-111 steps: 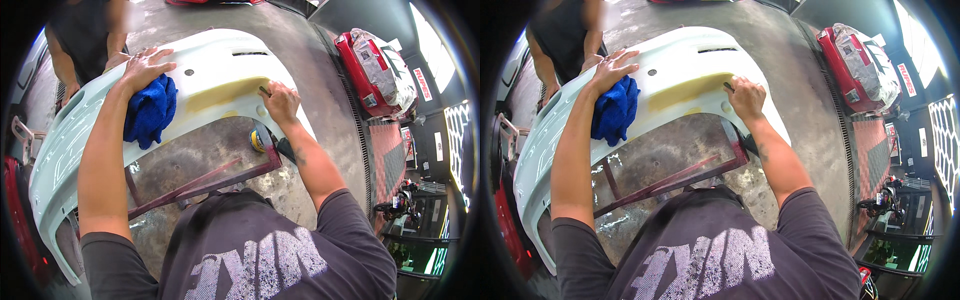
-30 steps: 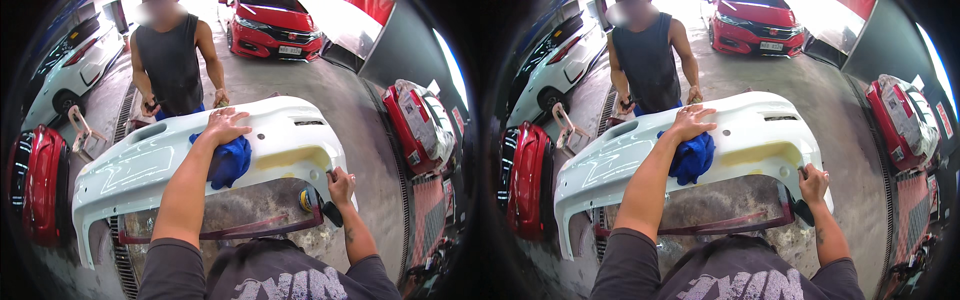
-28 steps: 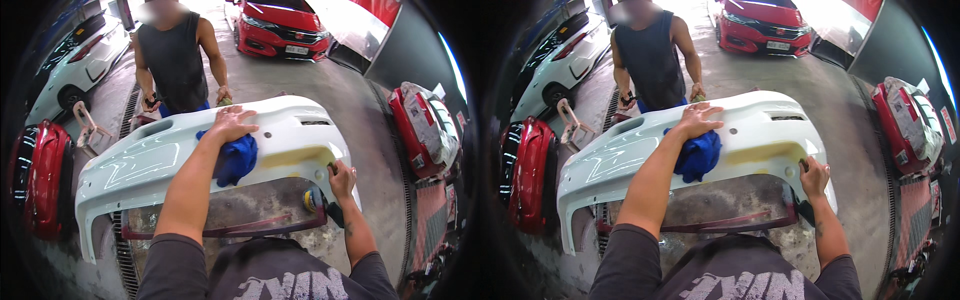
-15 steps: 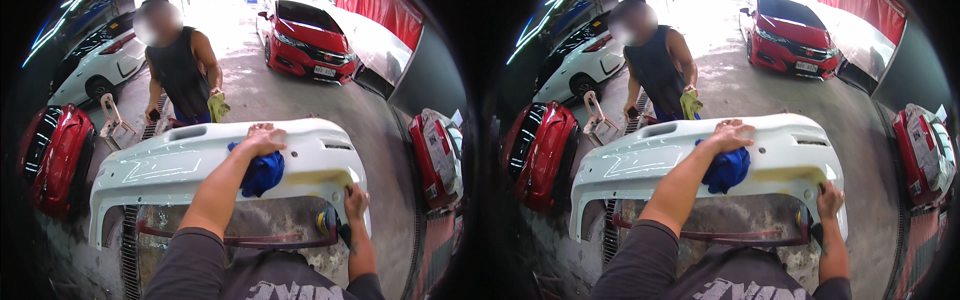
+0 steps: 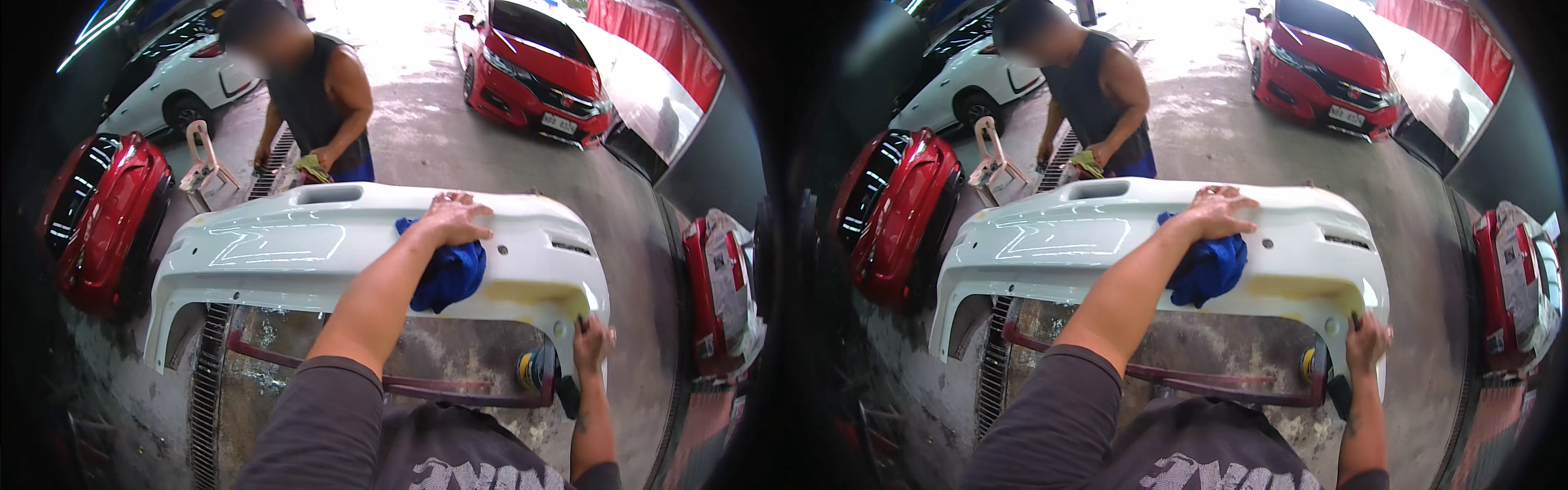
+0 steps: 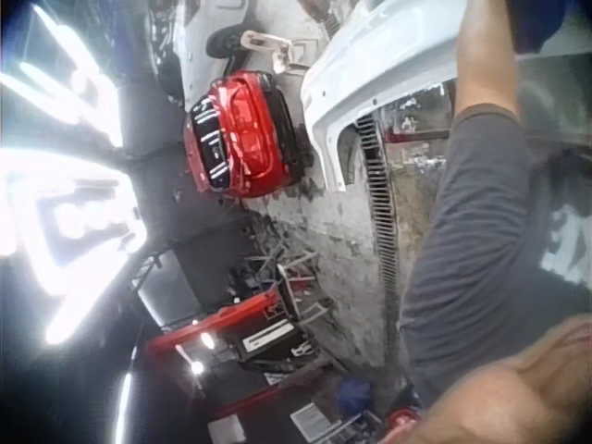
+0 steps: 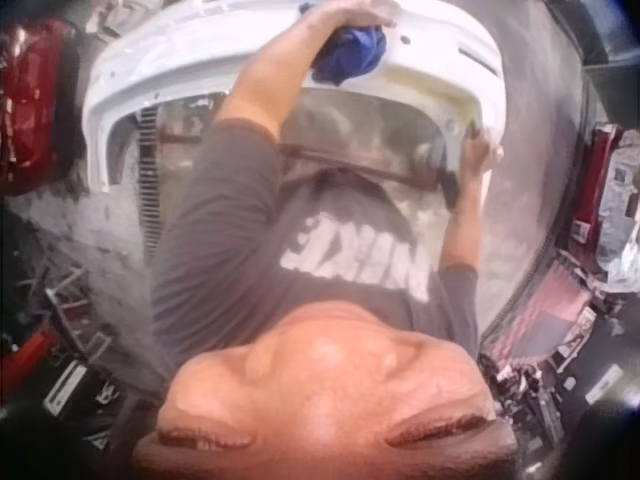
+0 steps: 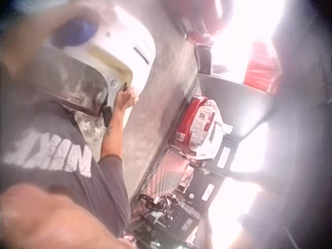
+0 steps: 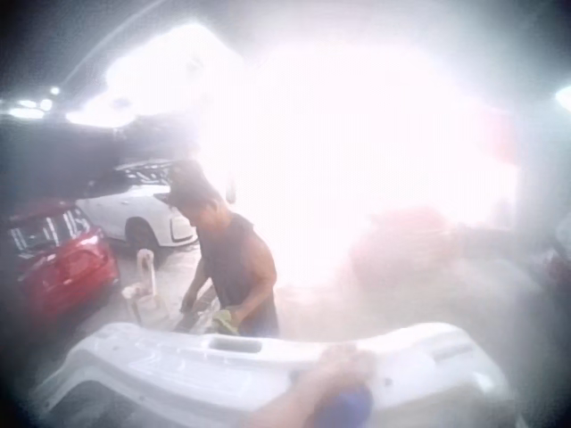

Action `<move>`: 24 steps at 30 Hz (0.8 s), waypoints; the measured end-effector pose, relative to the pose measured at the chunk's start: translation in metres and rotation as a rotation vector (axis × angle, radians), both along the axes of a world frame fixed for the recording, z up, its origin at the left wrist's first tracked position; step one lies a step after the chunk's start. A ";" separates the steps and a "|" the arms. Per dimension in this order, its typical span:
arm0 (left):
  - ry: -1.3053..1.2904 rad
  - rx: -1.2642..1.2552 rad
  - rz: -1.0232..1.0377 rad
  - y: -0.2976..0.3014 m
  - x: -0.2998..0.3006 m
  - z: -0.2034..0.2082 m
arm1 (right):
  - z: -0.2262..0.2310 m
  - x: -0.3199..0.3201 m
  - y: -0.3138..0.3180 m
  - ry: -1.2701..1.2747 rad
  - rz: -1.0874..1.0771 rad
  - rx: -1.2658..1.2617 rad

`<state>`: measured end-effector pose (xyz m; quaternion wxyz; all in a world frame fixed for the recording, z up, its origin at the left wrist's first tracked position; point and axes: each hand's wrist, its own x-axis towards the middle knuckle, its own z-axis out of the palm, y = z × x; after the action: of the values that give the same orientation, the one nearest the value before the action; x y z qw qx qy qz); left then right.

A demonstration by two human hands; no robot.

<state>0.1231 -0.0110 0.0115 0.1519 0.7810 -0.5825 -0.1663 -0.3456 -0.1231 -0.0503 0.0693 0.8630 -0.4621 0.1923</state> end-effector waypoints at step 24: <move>0.035 -0.196 -0.040 -0.009 0.035 -0.045 | -0.024 -0.018 0.003 0.035 -0.127 0.077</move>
<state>0.1580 -0.0197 -0.0330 0.2345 0.7476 -0.6086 -0.1251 -0.3636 -0.1200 -0.0743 0.0562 0.8372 -0.5216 0.1545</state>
